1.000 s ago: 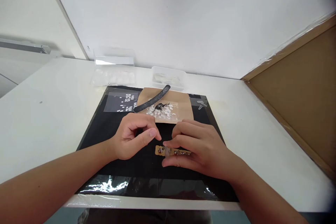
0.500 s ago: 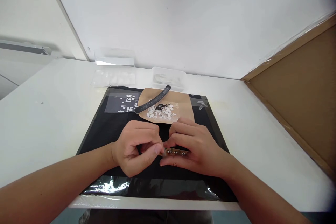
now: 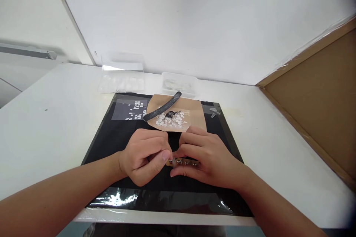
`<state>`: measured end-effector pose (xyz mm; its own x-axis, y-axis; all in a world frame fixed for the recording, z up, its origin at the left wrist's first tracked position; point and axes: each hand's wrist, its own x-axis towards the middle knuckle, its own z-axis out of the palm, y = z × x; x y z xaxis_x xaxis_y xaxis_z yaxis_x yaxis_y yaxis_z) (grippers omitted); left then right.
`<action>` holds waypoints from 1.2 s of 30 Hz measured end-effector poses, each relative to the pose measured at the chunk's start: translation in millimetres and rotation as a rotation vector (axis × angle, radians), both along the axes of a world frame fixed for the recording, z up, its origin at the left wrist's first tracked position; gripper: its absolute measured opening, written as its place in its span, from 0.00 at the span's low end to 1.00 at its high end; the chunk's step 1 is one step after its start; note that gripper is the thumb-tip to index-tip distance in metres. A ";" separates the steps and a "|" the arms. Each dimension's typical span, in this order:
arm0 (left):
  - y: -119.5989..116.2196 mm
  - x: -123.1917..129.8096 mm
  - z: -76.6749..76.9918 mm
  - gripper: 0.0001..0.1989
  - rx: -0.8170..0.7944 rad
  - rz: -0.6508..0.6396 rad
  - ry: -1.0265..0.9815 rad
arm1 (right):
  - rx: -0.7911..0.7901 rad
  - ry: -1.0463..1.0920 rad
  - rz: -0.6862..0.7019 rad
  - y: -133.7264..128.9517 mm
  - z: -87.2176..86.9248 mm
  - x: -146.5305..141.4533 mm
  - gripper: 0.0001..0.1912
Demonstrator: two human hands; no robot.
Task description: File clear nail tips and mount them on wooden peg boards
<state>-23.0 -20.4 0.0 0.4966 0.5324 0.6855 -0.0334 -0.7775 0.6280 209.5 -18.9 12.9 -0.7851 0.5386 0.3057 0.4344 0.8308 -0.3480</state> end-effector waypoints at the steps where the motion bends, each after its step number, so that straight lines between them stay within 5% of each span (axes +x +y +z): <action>1: 0.0 0.0 0.1 0.08 0.001 -0.001 0.004 | 0.001 -0.008 0.000 0.1 0.0 0.0 0.15; 14: 0.8 -0.3 -1.7 0.09 0.006 -0.005 0.007 | -0.012 -0.059 -0.008 0.0 2.4 -1.1 0.18; 18: -1.3 -3.0 -12.3 0.11 -0.116 -0.001 -0.099 | -0.026 -0.072 -0.025 -0.4 0.3 -0.6 0.18; 25: -1.5 -1.6 -29.6 0.09 -0.235 0.092 -0.250 | -0.084 0.194 -0.022 1.4 5.9 0.6 0.13; 36: 1.2 1.6 -8.0 0.15 0.001 0.025 -0.035 | -0.462 0.506 -0.119 -3.3 10.3 4.1 0.10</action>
